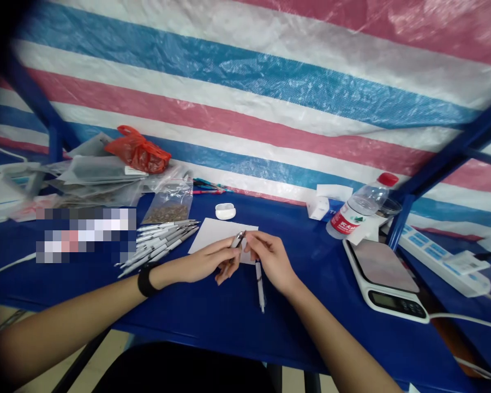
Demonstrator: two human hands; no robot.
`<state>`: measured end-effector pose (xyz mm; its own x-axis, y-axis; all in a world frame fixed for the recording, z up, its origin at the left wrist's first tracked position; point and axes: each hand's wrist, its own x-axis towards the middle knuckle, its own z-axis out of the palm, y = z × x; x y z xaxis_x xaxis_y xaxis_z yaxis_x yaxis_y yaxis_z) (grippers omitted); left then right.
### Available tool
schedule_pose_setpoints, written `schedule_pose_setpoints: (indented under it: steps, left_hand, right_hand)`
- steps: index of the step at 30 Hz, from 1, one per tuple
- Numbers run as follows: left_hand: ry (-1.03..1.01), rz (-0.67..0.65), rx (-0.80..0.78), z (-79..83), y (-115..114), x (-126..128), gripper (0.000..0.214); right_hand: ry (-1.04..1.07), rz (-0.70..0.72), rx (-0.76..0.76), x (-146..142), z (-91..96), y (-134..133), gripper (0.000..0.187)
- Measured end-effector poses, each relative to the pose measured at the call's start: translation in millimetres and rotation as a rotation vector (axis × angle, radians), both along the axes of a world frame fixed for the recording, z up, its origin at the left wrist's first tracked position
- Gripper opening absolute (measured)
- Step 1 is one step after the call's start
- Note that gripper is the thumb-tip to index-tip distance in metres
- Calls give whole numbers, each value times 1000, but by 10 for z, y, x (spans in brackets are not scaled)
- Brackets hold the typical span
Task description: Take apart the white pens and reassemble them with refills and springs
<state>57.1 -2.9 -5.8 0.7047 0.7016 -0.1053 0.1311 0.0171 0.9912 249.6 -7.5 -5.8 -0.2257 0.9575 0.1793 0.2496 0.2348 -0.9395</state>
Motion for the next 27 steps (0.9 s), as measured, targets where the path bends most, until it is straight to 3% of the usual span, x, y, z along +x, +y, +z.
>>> schedule_pose_setpoints:
  steps: [5, 10, 14, 17, 20, 23, 27]
  left_hand:
    - [-120, 44, 52, -39, -8, -66, 30]
    - [-125, -10, 71, -90, 21, -63, 37]
    - [-193, 94, 42, -102, 25, -23, 33]
    - [-289, 370, 33, -58, 79, -58, 27]
    - [-333, 604, 60, -10, 156, -131, 24]
    - [-321, 656, 83, 14, 198, -172, 25]
    - [-276, 632, 59, 23, 183, -143, 28]
  right_hand:
    - [-135, -64, 194, 15, 45, -35, 36]
    - [-2, 14, 84, -47, -8, -40, 41]
    - [-22, -46, 190, -2, -42, -21, 43]
    - [-281, -94, 407, 73, -72, 36, 31]
    - [-652, -6, 657, 71, -142, 79, 25]
    - [-903, 88, 805, -24, -222, 73, 21]
    - [-1159, 78, 879, -178, -266, 26, 20]
